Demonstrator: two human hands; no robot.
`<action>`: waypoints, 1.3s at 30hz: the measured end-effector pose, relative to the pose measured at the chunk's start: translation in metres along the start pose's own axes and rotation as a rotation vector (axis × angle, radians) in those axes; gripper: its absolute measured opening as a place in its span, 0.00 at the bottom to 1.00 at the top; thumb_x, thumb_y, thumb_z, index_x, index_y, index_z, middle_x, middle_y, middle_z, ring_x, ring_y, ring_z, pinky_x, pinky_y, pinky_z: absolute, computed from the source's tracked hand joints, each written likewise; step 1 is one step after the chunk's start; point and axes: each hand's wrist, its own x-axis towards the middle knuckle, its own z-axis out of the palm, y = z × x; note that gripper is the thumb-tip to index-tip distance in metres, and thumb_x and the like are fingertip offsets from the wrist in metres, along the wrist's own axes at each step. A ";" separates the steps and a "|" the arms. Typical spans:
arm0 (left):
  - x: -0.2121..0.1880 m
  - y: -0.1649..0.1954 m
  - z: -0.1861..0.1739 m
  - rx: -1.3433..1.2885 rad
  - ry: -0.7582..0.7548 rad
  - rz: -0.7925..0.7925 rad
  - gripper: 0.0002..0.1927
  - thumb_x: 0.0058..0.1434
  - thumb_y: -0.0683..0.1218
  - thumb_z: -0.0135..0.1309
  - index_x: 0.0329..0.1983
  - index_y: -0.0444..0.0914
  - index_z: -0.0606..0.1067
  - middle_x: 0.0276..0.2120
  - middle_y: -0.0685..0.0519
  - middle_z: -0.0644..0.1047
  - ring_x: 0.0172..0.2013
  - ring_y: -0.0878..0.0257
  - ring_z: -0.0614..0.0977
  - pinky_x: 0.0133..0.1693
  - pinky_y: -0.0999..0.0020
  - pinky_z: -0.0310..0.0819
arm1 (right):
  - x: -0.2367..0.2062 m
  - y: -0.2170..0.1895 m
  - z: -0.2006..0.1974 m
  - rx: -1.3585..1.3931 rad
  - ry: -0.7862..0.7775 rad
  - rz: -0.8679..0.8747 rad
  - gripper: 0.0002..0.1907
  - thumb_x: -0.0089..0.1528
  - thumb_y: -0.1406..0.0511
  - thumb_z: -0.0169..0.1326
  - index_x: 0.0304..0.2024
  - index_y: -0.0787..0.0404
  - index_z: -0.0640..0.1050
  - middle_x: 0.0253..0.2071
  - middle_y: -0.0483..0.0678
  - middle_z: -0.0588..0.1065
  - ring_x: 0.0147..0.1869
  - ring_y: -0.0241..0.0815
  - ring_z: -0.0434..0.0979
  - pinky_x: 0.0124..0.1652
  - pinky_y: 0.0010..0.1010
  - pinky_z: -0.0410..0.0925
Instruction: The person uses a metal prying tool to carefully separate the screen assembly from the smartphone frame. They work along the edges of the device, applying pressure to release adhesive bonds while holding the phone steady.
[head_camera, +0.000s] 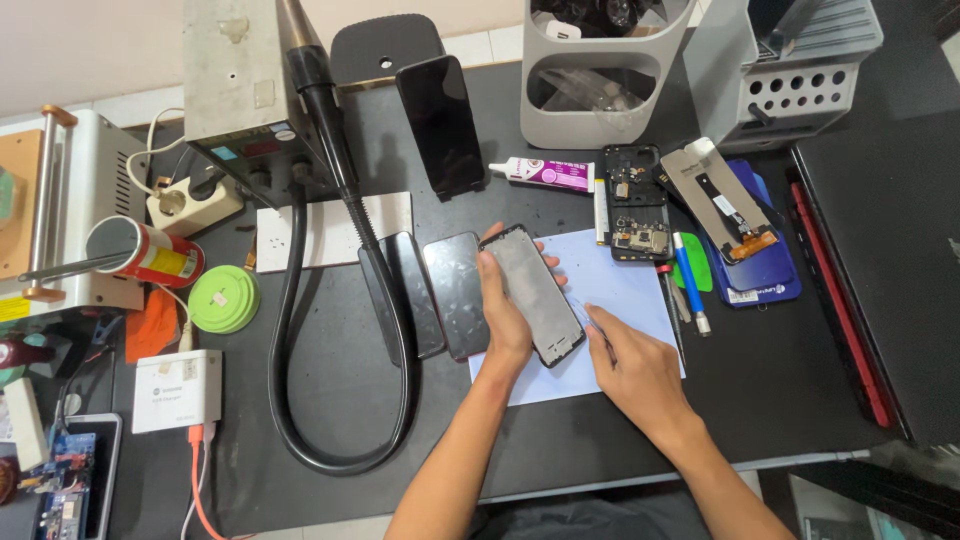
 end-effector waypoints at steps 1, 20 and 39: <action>0.000 0.000 0.000 0.003 0.005 0.005 0.34 0.72 0.66 0.30 0.72 0.42 0.55 0.47 0.44 0.73 0.39 0.55 0.80 0.40 0.57 0.81 | 0.001 0.001 0.003 0.000 0.016 -0.011 0.13 0.62 0.67 0.58 0.49 0.62 0.81 0.32 0.54 0.80 0.29 0.50 0.81 0.29 0.37 0.72; 0.006 -0.003 0.001 0.053 0.033 0.005 0.32 0.72 0.64 0.28 0.72 0.42 0.55 0.47 0.44 0.72 0.41 0.55 0.80 0.41 0.57 0.81 | -0.001 0.009 0.021 -0.092 0.097 -0.116 0.13 0.61 0.70 0.58 0.49 0.62 0.82 0.24 0.48 0.77 0.22 0.45 0.75 0.26 0.36 0.65; 0.002 0.000 0.010 0.105 0.027 0.062 0.31 0.74 0.63 0.27 0.70 0.41 0.55 0.45 0.44 0.71 0.36 0.54 0.79 0.38 0.58 0.80 | 0.012 -0.001 0.023 -0.040 0.035 0.059 0.13 0.63 0.68 0.55 0.50 0.62 0.81 0.18 0.53 0.75 0.20 0.51 0.77 0.24 0.40 0.67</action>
